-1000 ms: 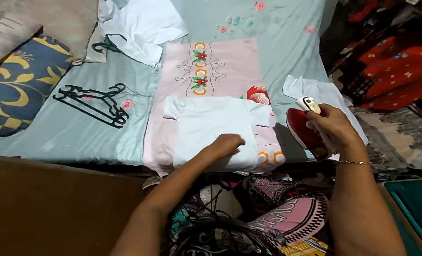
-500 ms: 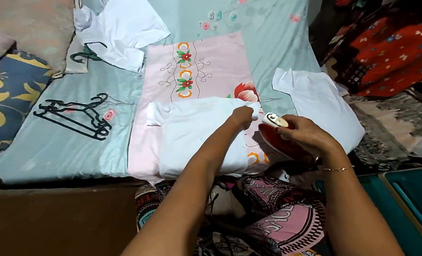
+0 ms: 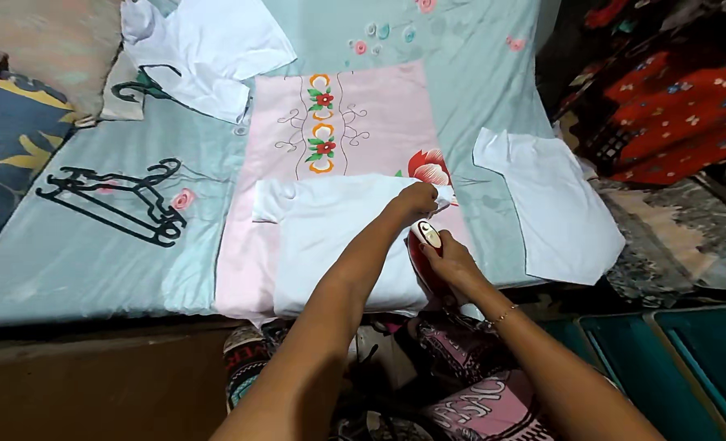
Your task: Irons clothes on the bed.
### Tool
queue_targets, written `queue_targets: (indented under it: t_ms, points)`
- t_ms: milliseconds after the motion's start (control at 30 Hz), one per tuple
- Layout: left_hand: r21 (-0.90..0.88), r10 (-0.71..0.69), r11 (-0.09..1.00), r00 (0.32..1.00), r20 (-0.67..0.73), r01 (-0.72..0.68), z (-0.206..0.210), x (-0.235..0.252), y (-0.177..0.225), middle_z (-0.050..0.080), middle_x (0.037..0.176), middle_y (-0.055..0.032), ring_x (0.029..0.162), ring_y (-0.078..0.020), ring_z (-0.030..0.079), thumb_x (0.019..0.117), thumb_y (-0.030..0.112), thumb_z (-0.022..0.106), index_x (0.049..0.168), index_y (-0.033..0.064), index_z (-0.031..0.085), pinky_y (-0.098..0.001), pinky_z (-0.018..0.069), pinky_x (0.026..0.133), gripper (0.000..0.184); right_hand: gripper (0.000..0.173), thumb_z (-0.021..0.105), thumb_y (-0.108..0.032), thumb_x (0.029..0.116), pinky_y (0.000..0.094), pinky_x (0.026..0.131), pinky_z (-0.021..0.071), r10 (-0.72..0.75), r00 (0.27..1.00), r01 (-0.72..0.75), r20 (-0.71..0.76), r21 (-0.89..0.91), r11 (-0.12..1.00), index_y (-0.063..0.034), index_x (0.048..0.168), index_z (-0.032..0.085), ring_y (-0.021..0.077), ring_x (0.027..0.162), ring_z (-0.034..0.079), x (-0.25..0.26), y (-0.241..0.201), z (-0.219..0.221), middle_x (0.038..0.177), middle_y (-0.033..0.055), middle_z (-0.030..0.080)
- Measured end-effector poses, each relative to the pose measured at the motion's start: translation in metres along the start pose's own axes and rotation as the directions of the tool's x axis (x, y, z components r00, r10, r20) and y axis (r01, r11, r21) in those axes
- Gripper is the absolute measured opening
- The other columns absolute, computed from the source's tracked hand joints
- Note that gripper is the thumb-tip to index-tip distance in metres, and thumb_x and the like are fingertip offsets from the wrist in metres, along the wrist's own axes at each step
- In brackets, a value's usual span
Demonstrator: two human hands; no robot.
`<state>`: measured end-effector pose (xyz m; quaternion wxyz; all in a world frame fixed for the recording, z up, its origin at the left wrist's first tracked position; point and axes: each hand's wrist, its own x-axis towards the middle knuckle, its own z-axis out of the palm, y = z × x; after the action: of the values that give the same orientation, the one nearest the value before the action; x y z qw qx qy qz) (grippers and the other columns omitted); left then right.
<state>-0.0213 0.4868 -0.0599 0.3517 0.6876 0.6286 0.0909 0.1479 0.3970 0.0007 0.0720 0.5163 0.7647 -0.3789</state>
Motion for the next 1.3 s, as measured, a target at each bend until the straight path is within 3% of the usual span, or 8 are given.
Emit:
queue_targets:
  t_ms: [233, 433, 633, 733, 900, 1067, 1167, 1300]
  points:
    - [-0.149, -0.061, 0.989, 0.969, -0.238, 0.025, -0.028, -0.028, -0.016, 0.068, 0.116, -0.0284, 0.116, -0.0421, 0.064, 0.1058, 0.014, 0.052, 0.114, -0.01, 0.068, -0.0596, 0.0464, 0.103, 0.03, 0.044, 0.054, -0.031, 0.1076, 0.053, 0.091, 0.0519, 0.072, 0.984, -0.049, -0.166, 0.138, 0.989, 0.0033, 0.134, 0.053, 0.0358, 0.099, 0.067, 0.048, -0.003, -0.002, 0.11, 0.025, 0.066]
    - [-0.234, -0.314, 0.942, 0.874, -0.37, 0.239, -0.039, -0.126, -0.076, 0.069, 0.118, -0.0273, 0.117, -0.0417, 0.065, 0.1056, 0.013, 0.052, 0.119, -0.0079, 0.068, -0.06, 0.0469, 0.104, 0.029, 0.048, 0.051, -0.035, 0.1089, 0.0522, 0.088, 0.053, 0.014, 1.0, -0.013, -0.012, 0.096, 0.995, -0.0001, 0.141, 0.047, 0.0343, 0.096, 0.067, 0.041, 0.005, -0.007, 0.114, 0.0253, 0.064]
    - [-0.39, -0.579, 0.814, 0.537, -0.614, 0.432, 0.021, -0.266, -0.116, 0.06, 0.134, -0.0292, 0.128, -0.0451, 0.057, 0.1003, 0.013, 0.063, 0.132, -0.0058, 0.061, -0.0597, 0.0447, 0.109, 0.037, 0.043, 0.062, -0.033, 0.1027, 0.0538, 0.086, 0.0536, -0.203, 0.979, 0.204, -0.029, 0.038, 0.978, -0.0002, 0.131, 0.06, 0.0327, 0.093, 0.068, 0.013, 0.01, -0.007, 0.11, 0.023, 0.068]
    - [-0.439, -0.623, 0.775, 0.44, -0.646, 0.454, 0.061, -0.296, -0.11, 0.046, 0.15, -0.0309, 0.139, -0.0464, 0.047, 0.0971, 0.011, 0.067, 0.139, -0.0051, 0.056, -0.0593, 0.0403, 0.114, 0.046, 0.043, 0.061, -0.032, 0.1012, 0.0553, 0.087, 0.0528, -0.346, 0.938, 0.347, 0.021, -0.017, 0.938, 0.0029, 0.126, 0.061, 0.0349, 0.095, 0.068, 0.01, -0.007, 0.011, 0.106, 0.0241, 0.068]
    - [-0.531, -0.71, 0.704, 0.446, -0.545, 0.472, 0.064, -0.302, -0.103, 0.062, 0.131, -0.0265, 0.12, -0.0425, 0.063, 0.1019, 0.014, 0.062, 0.15, -0.0008, 0.045, -0.0586, 0.05, 0.102, 0.053, 0.042, 0.06, -0.03, 0.1033, 0.056, 0.09, 0.0523, -0.364, 0.931, 0.364, -0.01, -0.02, 0.931, 0.0042, 0.127, 0.061, 0.038, 0.098, 0.068, 0.031, -0.058, 0.053, 0.105, 0.026, 0.069]
    - [-0.641, -0.688, 0.711, 0.473, -0.55, 0.289, 0.063, -0.316, -0.111, 0.067, 0.112, -0.0247, 0.096, -0.0415, 0.068, 0.1028, 0.007, 0.058, 0.141, 0.001, 0.05, -0.0592, 0.0555, 0.084, 0.04, 0.039, 0.06, -0.031, 0.1041, 0.0594, 0.08, 0.0525, -0.315, 0.946, 0.316, -0.079, -0.001, 0.949, 0.0014, 0.125, 0.06, 0.0388, 0.085, 0.067, 0.06, -0.092, 0.065, 0.099, 0.0255, 0.067]
    - [-0.749, -0.713, 0.642, 0.485, -0.506, 0.162, 0.06, -0.324, -0.123, 0.067, 0.111, -0.0222, 0.094, -0.0361, 0.067, 0.1029, 0.007, 0.059, 0.14, -0.0002, 0.048, -0.0554, 0.0546, 0.084, 0.039, 0.04, 0.058, -0.029, 0.1041, 0.0539, 0.082, 0.0541, -0.421, 0.898, 0.425, 0.129, -0.005, 0.905, 0.0035, 0.127, 0.058, 0.0339, 0.087, 0.067, 0.052, -0.074, 0.053, 0.1, 0.0237, 0.067]
    - [-0.767, -0.707, 0.633, 0.487, -0.513, 0.11, 0.065, -0.324, -0.13, 0.067, 0.107, -0.0209, 0.09, -0.0333, 0.066, 0.1022, 0.007, 0.06, 0.14, 0.0004, 0.048, -0.0538, 0.0546, 0.082, 0.04, 0.043, 0.066, -0.032, 0.0934, 0.0488, 0.084, 0.0536, -0.559, 0.712, 0.612, 0.424, 0.015, 0.791, 0.0052, 0.115, 0.064, 0.027, 0.091, 0.067, 0.031, -0.04, 0.048, 0.099, 0.0198, 0.068]
